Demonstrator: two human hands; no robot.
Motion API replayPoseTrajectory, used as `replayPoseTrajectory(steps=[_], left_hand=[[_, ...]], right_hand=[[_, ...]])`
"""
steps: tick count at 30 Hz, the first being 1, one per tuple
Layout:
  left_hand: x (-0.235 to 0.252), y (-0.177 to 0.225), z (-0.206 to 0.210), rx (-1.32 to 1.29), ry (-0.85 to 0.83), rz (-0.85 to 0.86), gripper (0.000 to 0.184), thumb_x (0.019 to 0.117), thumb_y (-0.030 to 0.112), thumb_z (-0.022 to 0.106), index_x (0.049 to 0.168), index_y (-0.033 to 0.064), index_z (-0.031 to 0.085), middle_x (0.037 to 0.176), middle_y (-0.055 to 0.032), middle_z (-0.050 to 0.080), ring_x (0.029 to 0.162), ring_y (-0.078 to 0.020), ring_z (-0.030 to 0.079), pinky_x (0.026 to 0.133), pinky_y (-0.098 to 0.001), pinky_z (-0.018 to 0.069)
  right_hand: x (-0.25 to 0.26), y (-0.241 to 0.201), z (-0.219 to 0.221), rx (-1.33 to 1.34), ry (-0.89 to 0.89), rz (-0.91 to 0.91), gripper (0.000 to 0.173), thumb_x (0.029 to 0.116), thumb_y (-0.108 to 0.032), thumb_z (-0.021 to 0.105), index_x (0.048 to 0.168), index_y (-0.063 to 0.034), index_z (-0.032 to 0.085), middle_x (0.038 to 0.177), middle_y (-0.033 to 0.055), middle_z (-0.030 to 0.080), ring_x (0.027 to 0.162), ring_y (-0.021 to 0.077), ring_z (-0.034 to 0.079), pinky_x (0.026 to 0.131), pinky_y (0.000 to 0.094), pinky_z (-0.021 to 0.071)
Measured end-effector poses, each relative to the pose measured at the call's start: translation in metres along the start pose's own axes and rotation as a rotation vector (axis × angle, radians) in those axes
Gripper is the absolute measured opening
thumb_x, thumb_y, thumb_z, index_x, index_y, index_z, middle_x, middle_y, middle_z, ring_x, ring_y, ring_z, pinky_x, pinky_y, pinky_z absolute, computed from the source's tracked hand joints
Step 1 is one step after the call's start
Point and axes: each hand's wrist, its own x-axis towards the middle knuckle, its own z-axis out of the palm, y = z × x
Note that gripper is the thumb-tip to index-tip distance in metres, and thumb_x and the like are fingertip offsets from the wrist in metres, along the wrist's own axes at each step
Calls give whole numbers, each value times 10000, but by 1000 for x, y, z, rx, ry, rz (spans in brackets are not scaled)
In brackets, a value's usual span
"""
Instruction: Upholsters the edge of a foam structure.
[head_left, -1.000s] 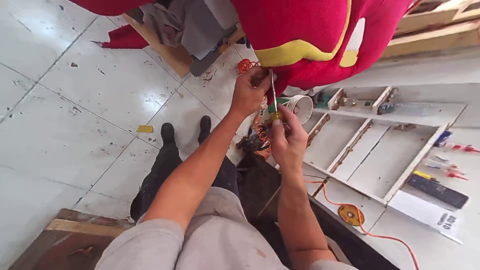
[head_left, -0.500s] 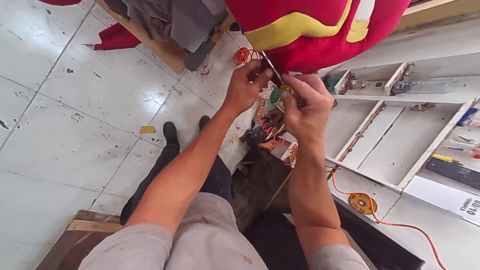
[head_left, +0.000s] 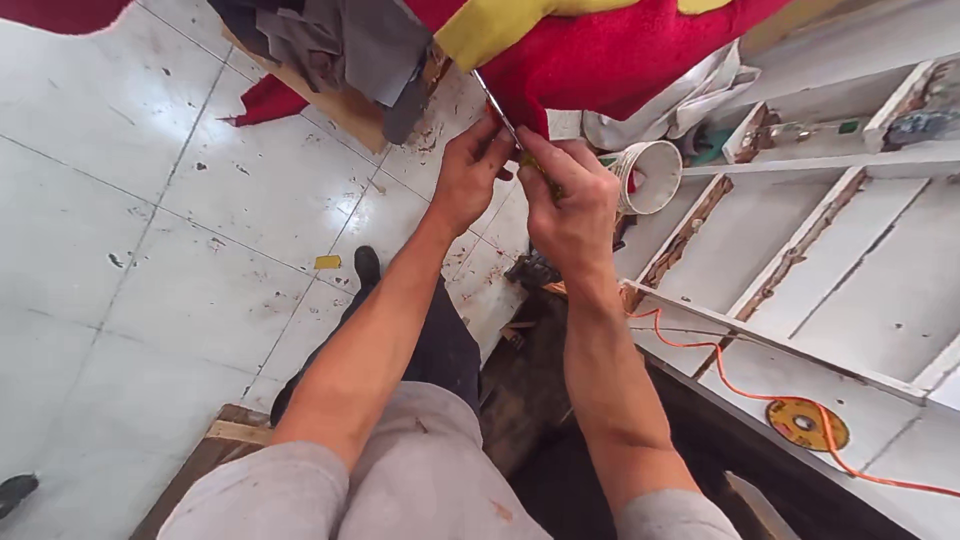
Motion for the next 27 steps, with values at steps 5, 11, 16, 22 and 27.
replayPoseTrajectory(steps=[5,11,16,22,27], left_hand=[[-4,14,-30,315,86,57,315,1085,140,431,1275,-6,634,1150,-81,725,963,-146,715,769,-330,610],[5,33,-59,646,286,419,395,1029,121,495,1371,-68,548,1323,-185,618,1117,-189,656,900,-327,581],[24,50,-71,808,238,577,346,1008,90,498,1296,-67,607,1262,-209,591,1132,-223,619,898,-304,560],[24,42,-70,812,165,575,333,1015,143,553,1266,-72,593,1221,-203,604,1121,-229,632,879,-325,582],[26,45,-68,802,177,596,298,1006,134,580,1221,-72,601,1169,-170,620,1079,-209,647,839,-310,593]], right_hand=[[-17,6,3,7,13,36,308,1009,-118,597,1290,-85,718,1131,152,707,918,212,699,735,361,572],[-17,9,8,25,38,-2,304,1022,-133,586,1292,-84,717,1134,151,699,927,197,689,738,329,571],[-11,1,20,-18,77,13,312,1018,-112,578,1297,-90,716,1142,155,693,918,198,692,715,326,569],[-9,6,17,7,74,-13,294,1015,-121,589,1269,-97,735,1126,154,705,938,198,697,744,328,574],[-38,2,16,67,67,68,323,1009,-121,601,1314,-94,704,1130,136,678,861,156,669,682,291,564]])
